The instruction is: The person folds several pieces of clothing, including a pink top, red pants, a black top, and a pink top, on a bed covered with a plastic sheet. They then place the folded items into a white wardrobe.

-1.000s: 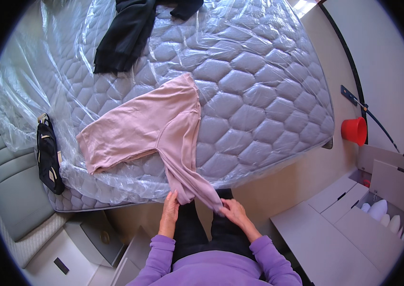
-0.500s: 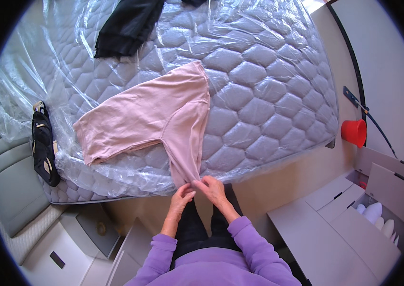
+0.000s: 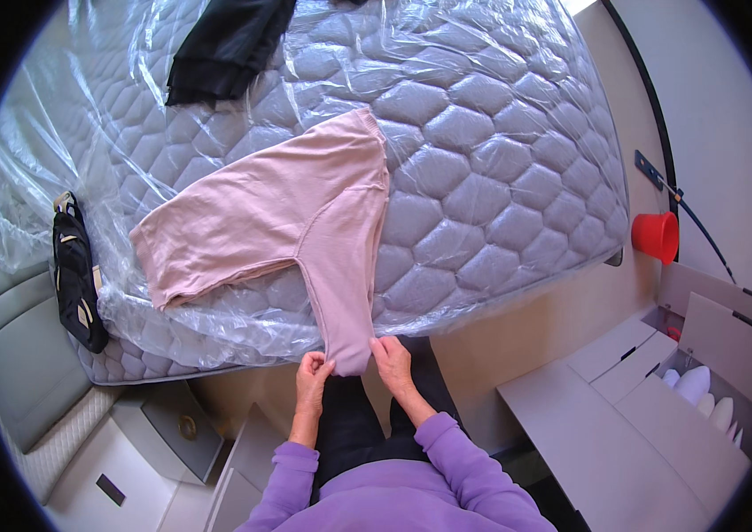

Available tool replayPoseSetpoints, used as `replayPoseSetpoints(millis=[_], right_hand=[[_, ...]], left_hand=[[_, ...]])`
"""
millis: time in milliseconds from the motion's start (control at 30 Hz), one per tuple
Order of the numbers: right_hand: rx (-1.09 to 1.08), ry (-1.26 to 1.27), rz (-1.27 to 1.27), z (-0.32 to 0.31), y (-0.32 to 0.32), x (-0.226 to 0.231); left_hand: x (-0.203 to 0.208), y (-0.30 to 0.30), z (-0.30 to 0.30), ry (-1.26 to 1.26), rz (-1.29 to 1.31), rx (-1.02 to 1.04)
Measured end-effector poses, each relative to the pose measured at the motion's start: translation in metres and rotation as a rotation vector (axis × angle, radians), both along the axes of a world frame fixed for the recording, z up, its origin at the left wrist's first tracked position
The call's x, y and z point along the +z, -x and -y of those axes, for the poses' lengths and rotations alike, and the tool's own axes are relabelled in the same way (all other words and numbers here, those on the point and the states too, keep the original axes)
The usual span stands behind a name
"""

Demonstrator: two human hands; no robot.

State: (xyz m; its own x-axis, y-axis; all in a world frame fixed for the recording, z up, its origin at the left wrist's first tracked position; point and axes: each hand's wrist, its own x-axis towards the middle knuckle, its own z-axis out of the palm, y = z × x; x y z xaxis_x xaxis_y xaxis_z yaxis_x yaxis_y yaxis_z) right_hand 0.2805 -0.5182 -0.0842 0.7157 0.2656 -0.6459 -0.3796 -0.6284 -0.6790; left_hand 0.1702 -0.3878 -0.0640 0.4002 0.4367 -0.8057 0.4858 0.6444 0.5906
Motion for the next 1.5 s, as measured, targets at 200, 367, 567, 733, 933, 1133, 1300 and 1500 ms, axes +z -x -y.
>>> replayPoseSetpoints(millis=[200,367,567,733,933,1133,1300,1500], right_hand=[[0.032,0.108,0.018,-0.016,-0.007,-0.001],[0.374,0.273,-0.008,-0.028,-0.028,0.012],[0.308,-0.149,0.019,-0.017,-0.034,0.036],[-0.012,-0.417,-0.646,-0.023,-0.036,0.049],[-0.144,-0.493,-1.015,-0.016,-0.013,0.051],[-0.109,-0.363,-0.909,-0.013,-0.001,0.042],[-0.260,-0.425,-0.984,-0.014,-0.007,0.054],[-0.384,-0.360,-0.994,-0.001,-0.003,0.058]], left_hand=[[-0.020,-0.008,0.009,-0.022,-0.071,-0.051],[-0.021,-0.005,0.005,-0.122,-0.151,-0.277],[0.001,-0.002,0.008,0.011,0.016,-0.054],[0.026,-0.008,-0.002,0.042,0.085,-0.024],[0.056,-0.027,-0.005,0.151,0.212,0.021],[0.043,0.007,0.019,0.208,0.127,-0.113],[0.052,0.023,0.023,0.405,0.054,-0.240],[0.087,0.027,0.016,0.429,0.111,-0.168]])
